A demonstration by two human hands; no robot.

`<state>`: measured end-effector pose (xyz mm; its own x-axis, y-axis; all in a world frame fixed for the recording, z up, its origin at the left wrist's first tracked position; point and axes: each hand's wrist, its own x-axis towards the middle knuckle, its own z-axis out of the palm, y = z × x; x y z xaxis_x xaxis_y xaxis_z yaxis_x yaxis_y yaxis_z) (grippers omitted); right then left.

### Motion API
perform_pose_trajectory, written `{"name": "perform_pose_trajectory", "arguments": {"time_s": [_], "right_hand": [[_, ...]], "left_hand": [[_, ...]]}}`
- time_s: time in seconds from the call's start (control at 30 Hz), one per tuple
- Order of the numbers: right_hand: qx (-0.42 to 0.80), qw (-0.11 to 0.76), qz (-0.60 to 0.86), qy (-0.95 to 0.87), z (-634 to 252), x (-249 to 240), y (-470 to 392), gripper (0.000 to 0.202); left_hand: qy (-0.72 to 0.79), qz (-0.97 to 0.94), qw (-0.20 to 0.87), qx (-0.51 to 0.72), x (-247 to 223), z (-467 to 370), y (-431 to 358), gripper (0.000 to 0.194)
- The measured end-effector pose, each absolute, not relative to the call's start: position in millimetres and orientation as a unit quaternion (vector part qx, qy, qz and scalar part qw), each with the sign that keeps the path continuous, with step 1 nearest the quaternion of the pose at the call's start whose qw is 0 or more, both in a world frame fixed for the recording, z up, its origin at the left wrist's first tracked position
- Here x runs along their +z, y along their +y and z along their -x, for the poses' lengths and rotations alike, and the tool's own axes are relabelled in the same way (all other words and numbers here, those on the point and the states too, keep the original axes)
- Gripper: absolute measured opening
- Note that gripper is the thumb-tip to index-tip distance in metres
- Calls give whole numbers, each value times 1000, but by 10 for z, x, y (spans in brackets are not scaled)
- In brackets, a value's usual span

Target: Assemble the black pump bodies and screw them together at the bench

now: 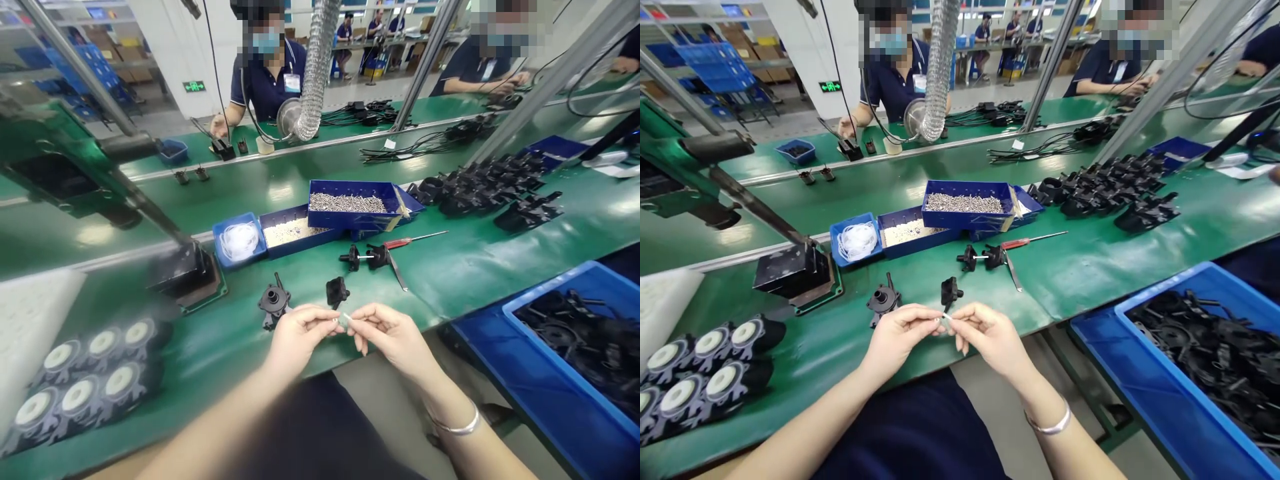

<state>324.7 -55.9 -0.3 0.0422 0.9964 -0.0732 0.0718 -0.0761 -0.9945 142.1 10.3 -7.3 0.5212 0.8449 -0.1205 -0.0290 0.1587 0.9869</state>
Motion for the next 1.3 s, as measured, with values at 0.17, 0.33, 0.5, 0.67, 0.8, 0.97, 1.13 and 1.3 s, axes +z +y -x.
{"name": "perform_pose_trajectory", "arguments": {"time_s": [0.17, 0.33, 0.5, 0.67, 0.8, 0.97, 1.13, 1.3], "right_hand": [[367, 428, 607, -560, -3168, -41, -673, 19], [413, 432, 598, -534, -3166, -60, -679, 22], [481, 436, 587, -483, -3147, -86, -695, 25], [322, 453, 606, -568, -3100, -164, -710, 15], [124, 444, 589, -664, -3071, -191, -709, 13], [-2, 398, 564, -724, -3049, -226, -716, 18], [-105, 302, 561, -764, -3047, -189, -750, 22], [-172, 211, 545, -793, -3061, -53, -748, 25]], "left_hand": [[369, -647, 586, 318, -106, -1374, 97, 11], [377, -640, 588, 319, -111, -1378, 65, 10], [373, -505, 702, 337, -123, -1419, 29, 19], [373, -444, 745, 331, -114, -1463, 12, 25], [382, -416, 757, 329, -120, -1495, 6, 25], [387, -429, 743, 339, -156, -1508, -4, 25], [395, -497, 691, 346, -154, -1502, 4, 21], [401, -618, 590, 331, -168, -1474, 30, 18]]}}
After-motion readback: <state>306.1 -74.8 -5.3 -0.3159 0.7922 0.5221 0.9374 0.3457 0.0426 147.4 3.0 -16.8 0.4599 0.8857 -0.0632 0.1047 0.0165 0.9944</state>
